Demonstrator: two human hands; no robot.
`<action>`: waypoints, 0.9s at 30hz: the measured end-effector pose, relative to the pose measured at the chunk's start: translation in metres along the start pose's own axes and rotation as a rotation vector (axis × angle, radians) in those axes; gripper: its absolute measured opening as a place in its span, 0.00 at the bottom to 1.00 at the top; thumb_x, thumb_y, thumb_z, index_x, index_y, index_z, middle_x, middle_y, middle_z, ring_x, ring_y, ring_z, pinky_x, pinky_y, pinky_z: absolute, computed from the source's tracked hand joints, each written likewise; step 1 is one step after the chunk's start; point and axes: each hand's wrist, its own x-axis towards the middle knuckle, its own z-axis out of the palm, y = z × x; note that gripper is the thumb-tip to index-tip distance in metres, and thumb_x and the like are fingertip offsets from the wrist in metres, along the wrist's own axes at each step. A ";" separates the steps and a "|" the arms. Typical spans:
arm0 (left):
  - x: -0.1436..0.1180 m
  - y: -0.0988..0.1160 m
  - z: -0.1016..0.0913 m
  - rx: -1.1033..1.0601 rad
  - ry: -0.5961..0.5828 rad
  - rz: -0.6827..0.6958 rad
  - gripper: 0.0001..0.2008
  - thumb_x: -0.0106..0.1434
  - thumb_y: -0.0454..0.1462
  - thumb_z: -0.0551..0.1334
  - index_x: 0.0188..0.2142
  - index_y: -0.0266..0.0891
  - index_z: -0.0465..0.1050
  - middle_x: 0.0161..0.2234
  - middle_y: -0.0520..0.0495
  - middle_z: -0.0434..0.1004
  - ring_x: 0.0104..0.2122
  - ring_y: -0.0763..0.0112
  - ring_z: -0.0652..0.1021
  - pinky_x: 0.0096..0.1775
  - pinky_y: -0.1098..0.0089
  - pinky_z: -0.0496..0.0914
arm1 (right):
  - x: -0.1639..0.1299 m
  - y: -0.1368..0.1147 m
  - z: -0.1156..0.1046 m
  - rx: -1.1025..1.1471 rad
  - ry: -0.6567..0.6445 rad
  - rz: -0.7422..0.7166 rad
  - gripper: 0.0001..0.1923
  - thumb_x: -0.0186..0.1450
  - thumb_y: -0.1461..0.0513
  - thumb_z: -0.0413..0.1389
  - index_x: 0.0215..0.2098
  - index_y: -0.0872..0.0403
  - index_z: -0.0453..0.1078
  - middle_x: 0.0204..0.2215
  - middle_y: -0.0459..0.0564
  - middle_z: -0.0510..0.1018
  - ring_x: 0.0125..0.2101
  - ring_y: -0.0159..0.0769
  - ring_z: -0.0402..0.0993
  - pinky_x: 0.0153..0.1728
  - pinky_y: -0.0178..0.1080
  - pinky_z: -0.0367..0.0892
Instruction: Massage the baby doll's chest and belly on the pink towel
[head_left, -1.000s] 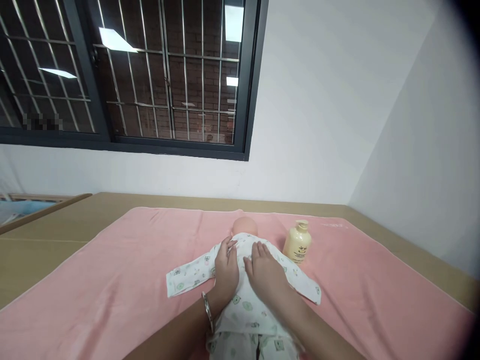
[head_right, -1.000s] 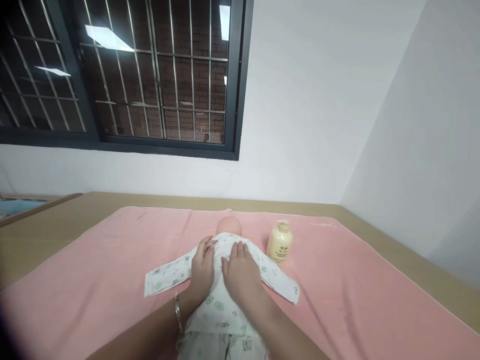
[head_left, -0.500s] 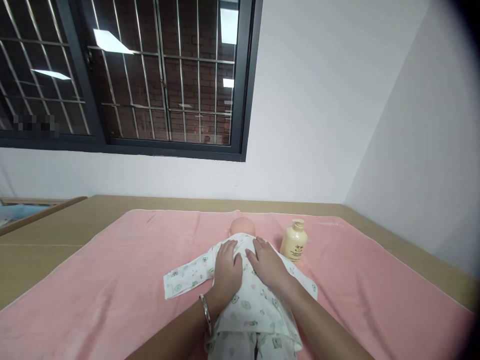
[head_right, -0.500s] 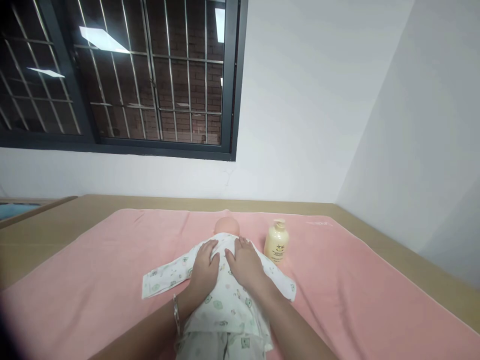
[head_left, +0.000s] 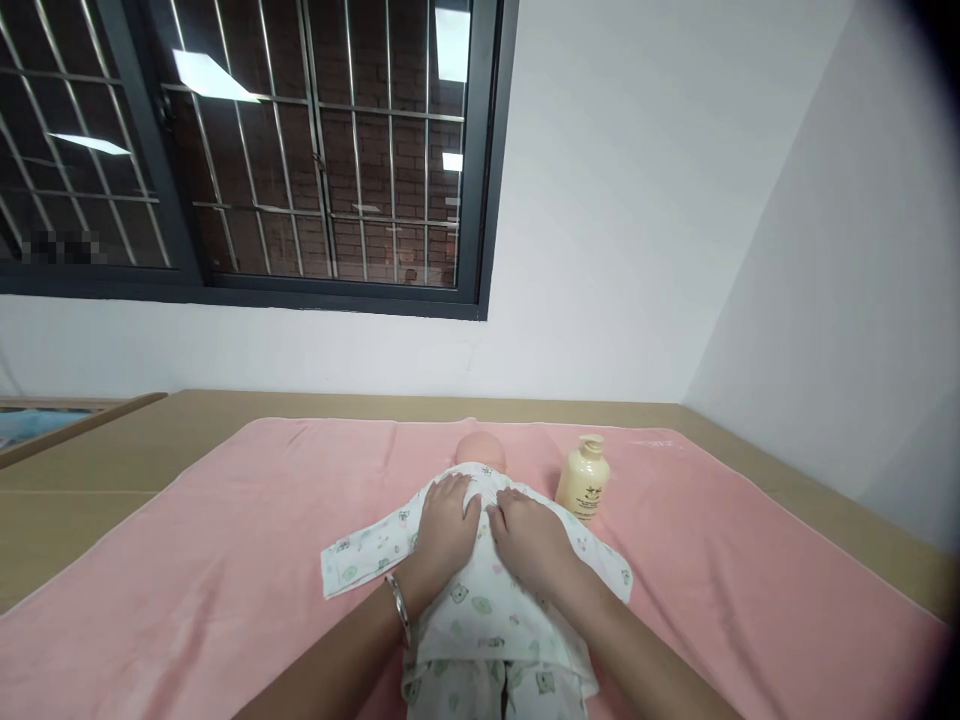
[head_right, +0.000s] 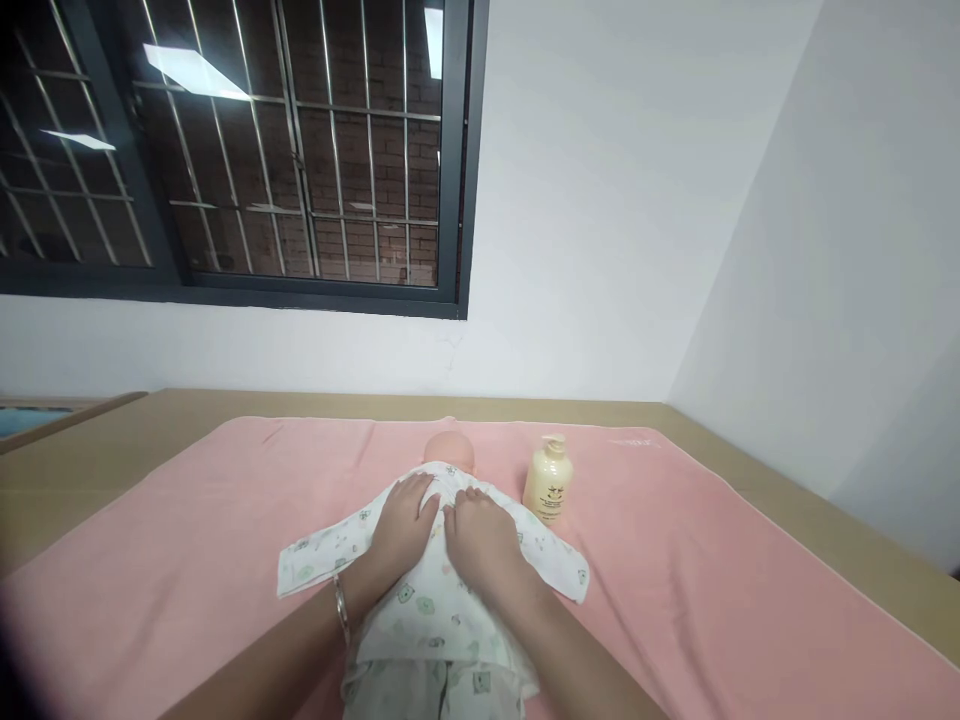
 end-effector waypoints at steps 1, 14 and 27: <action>-0.002 0.002 0.000 0.029 0.021 0.025 0.18 0.67 0.37 0.50 0.52 0.35 0.70 0.54 0.39 0.73 0.56 0.58 0.70 0.59 0.53 0.62 | 0.004 0.005 0.003 0.034 0.005 -0.003 0.21 0.71 0.58 0.39 0.47 0.59 0.71 0.48 0.62 0.76 0.50 0.47 0.71 0.48 0.44 0.64; -0.014 0.020 -0.009 0.217 0.033 0.059 0.16 0.67 0.35 0.50 0.45 0.33 0.75 0.49 0.37 0.77 0.53 0.57 0.74 0.57 0.57 0.65 | 0.017 0.025 0.021 0.036 0.075 -0.081 0.23 0.72 0.57 0.41 0.56 0.62 0.66 0.54 0.61 0.72 0.57 0.45 0.64 0.57 0.42 0.55; -0.006 0.004 0.000 0.080 -0.002 -0.015 0.22 0.66 0.41 0.51 0.55 0.32 0.68 0.56 0.36 0.71 0.57 0.54 0.69 0.59 0.55 0.60 | 0.011 0.014 0.018 0.034 0.092 -0.019 0.20 0.70 0.60 0.42 0.53 0.59 0.68 0.53 0.58 0.73 0.56 0.43 0.65 0.54 0.40 0.58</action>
